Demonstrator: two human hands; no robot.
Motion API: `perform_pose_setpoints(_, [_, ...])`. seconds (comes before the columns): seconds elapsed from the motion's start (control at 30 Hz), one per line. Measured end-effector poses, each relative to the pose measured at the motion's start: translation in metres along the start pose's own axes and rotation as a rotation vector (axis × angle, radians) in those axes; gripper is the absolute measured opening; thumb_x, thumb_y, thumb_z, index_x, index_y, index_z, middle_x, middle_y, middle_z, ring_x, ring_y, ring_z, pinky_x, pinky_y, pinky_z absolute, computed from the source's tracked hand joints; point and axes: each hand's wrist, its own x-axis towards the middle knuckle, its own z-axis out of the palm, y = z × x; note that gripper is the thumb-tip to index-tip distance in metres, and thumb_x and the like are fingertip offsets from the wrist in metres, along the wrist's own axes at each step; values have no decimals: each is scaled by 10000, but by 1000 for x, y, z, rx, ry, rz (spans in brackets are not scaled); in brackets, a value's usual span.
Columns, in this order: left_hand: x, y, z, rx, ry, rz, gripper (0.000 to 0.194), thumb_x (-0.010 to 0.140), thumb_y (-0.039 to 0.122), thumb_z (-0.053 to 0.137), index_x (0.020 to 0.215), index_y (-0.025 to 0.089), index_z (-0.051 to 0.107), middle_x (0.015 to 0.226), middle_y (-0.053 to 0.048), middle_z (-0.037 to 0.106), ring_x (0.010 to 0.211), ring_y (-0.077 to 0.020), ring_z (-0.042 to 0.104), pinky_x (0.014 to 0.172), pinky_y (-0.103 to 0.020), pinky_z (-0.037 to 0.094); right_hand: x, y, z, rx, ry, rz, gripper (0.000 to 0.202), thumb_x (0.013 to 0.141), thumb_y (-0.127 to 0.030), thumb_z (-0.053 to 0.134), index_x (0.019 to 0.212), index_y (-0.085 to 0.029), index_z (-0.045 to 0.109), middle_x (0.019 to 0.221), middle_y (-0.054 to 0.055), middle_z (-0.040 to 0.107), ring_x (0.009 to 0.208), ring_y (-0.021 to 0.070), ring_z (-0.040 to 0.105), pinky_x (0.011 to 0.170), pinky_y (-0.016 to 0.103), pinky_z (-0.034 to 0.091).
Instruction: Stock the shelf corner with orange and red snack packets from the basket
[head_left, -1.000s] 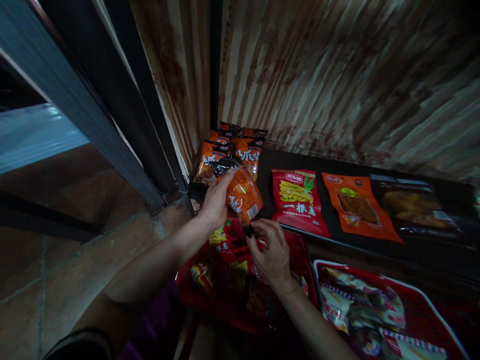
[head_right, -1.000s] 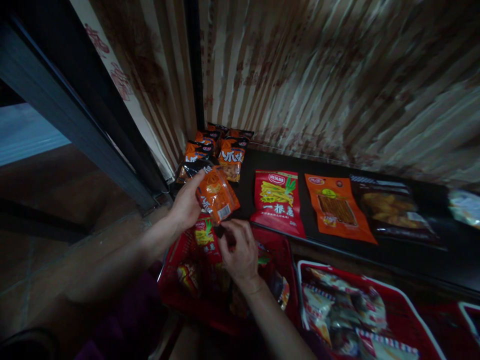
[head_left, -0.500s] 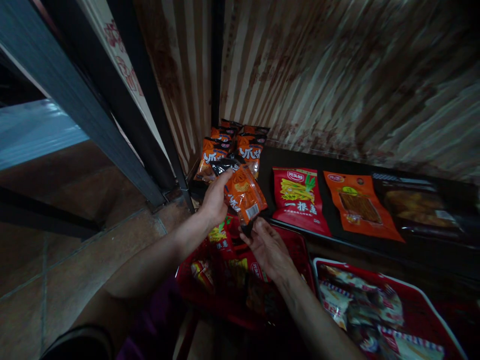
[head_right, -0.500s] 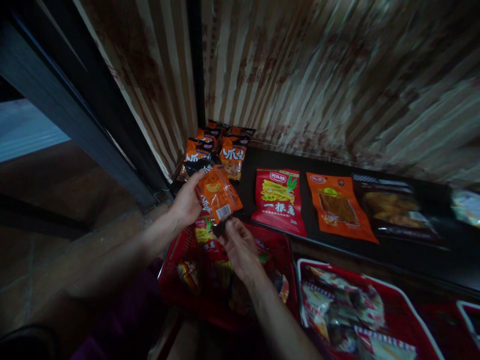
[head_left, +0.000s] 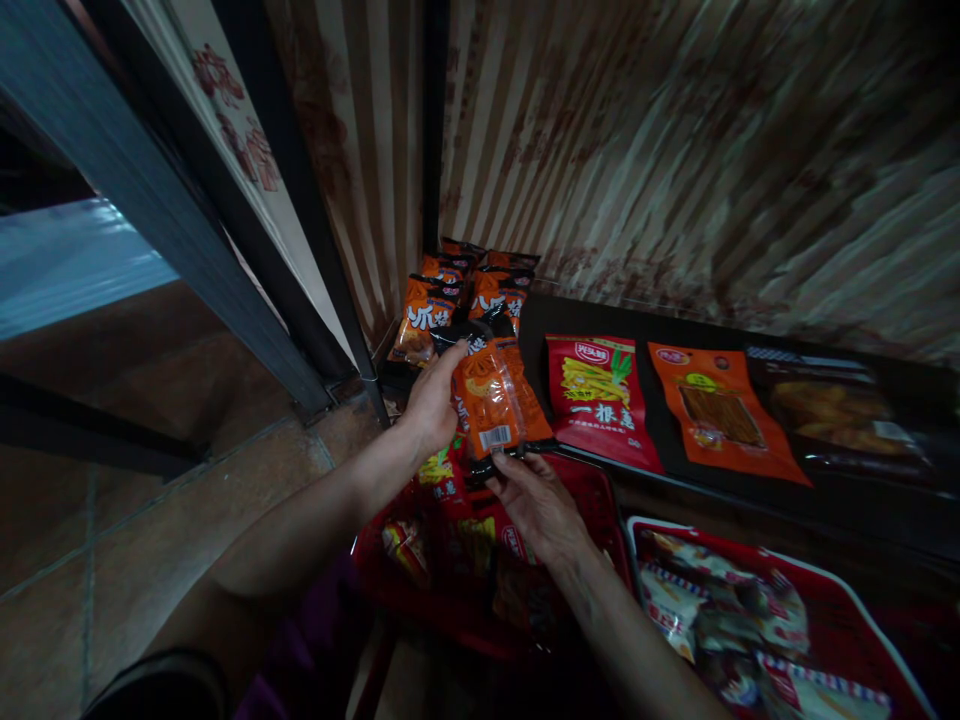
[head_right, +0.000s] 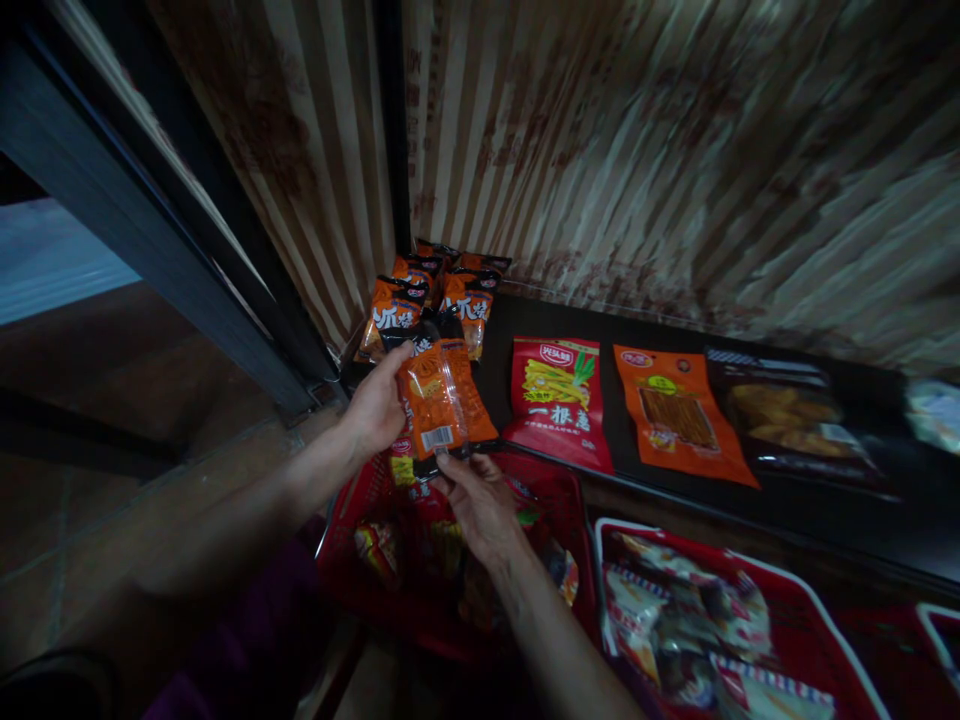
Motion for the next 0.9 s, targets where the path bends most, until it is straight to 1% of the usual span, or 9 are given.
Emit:
perform_pose_setpoints(0.1, [1,-1,-2,-6,-8,29,316,706,357,714,967,187,663,996,-84,719,1009,-245,645,931,-416,472,-2,-1,5,66,60,143,291,401,-197,906,564,-208,665,616,-47,712,551,108,656,504,203,551])
perform_pose_setpoints(0.13, [1,-1,-2,-4,-19,44,323,703,358,721,973,191,662,1000,-81,719,1013,-244,644,935,-419,469,-3,-1,7,75,70,165,303,381,-191,909,563,-205,667,614,-50,711,554,101,655,509,194,551])
perform_pose_setpoints(0.27, [-1,1,-2,30,-82,77,340,658,339,771,941,186,662,960,-61,722,949,-223,657,924,-402,471,-4,-2,9,56,60,182,323,372,-192,911,611,-195,693,633,-46,715,582,97,656,529,182,553])
perform_pose_setpoints(0.43, [-3,5,-1,71,-80,84,308,608,263,798,866,168,659,810,-18,714,754,-163,657,831,-346,500,-4,-1,8,-13,45,191,316,405,-215,908,644,-184,704,660,-35,715,579,94,644,543,192,558])
perform_pose_setpoints(0.53, [-2,7,-1,55,-52,84,291,603,244,797,843,158,658,769,-10,707,687,-140,639,782,-314,501,-4,0,8,-16,54,176,333,383,-251,917,614,-185,687,636,-43,698,570,92,632,549,206,561])
perform_pose_setpoints(0.6, [-1,8,-1,39,-41,90,271,608,231,789,831,152,659,755,-5,705,669,-131,632,760,-297,500,-3,0,7,12,73,140,353,372,-279,922,616,-198,681,626,-50,693,580,95,635,553,212,561])
perform_pose_setpoints(0.77, [0,11,-2,44,-28,91,231,614,229,767,801,141,663,748,-11,705,664,-133,628,704,-274,490,0,-1,4,98,92,38,333,417,-301,916,617,-224,661,653,-61,704,633,100,658,589,214,563])
perform_pose_setpoints(0.9, [1,13,-3,40,8,88,195,608,224,748,758,145,650,686,5,683,614,-117,606,686,-260,482,3,-2,2,122,112,32,337,437,-350,907,583,-221,632,616,-66,687,618,111,661,590,243,571])
